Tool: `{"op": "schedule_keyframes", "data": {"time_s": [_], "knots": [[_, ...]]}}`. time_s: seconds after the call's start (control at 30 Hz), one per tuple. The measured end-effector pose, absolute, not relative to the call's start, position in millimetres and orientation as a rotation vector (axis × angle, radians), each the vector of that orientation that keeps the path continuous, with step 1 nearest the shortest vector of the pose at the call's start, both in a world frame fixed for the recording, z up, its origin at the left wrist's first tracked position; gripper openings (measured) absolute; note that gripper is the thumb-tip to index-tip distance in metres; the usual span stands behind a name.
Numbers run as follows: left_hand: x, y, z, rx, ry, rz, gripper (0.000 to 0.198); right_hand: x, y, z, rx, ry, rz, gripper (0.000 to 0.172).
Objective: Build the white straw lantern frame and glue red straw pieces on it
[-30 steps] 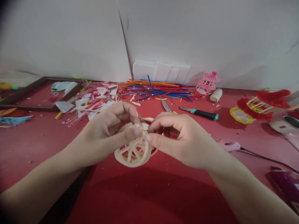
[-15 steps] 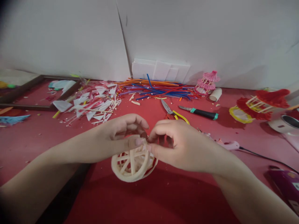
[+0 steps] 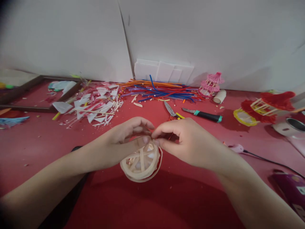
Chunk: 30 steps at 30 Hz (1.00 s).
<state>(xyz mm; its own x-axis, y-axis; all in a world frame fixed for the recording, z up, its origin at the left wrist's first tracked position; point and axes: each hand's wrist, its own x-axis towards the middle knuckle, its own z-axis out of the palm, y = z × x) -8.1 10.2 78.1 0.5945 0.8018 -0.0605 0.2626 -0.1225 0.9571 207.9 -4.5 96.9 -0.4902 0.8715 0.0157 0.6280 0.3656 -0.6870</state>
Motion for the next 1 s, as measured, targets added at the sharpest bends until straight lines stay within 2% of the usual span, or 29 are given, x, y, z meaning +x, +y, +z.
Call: {"op": "schedule_keyframes", "data": {"time_s": [0.17,0.3,0.43,0.53,0.67,0.9,1.0], "knots": [[-11.1,-8.6,85.1,2.286,0.95,0.944,0.013,209.6,-8.2,97.1,-1.311,-2.232,0.871,0.013],[-10.8,-29.0,81.5,2.685,0.764,1.04,0.034,210.8,-12.7,93.8,-1.318,-2.141,0.932,0.012],[-10.6,-38.7,71.6,2.836,0.741,1.043,0.015,214.7,-18.6,88.1,-1.331,-2.098,0.957,0.01],[-15.1,-38.1,66.1,2.8,0.715,1.102,0.015,217.5,-27.6,82.5,-1.284,-2.106,0.916,0.007],[-24.9,-33.4,60.5,2.852,0.557,1.141,0.021,216.0,-45.0,74.8,-1.186,-2.115,0.771,0.008],[-28.0,-27.3,55.2,2.86,0.439,1.318,0.002,207.6,-63.6,65.5,-0.95,-2.179,0.374,0.014],[-26.6,-27.8,52.5,2.795,0.439,1.351,0.007,206.8,-64.7,62.8,-0.878,-2.197,0.16,0.013]]}}
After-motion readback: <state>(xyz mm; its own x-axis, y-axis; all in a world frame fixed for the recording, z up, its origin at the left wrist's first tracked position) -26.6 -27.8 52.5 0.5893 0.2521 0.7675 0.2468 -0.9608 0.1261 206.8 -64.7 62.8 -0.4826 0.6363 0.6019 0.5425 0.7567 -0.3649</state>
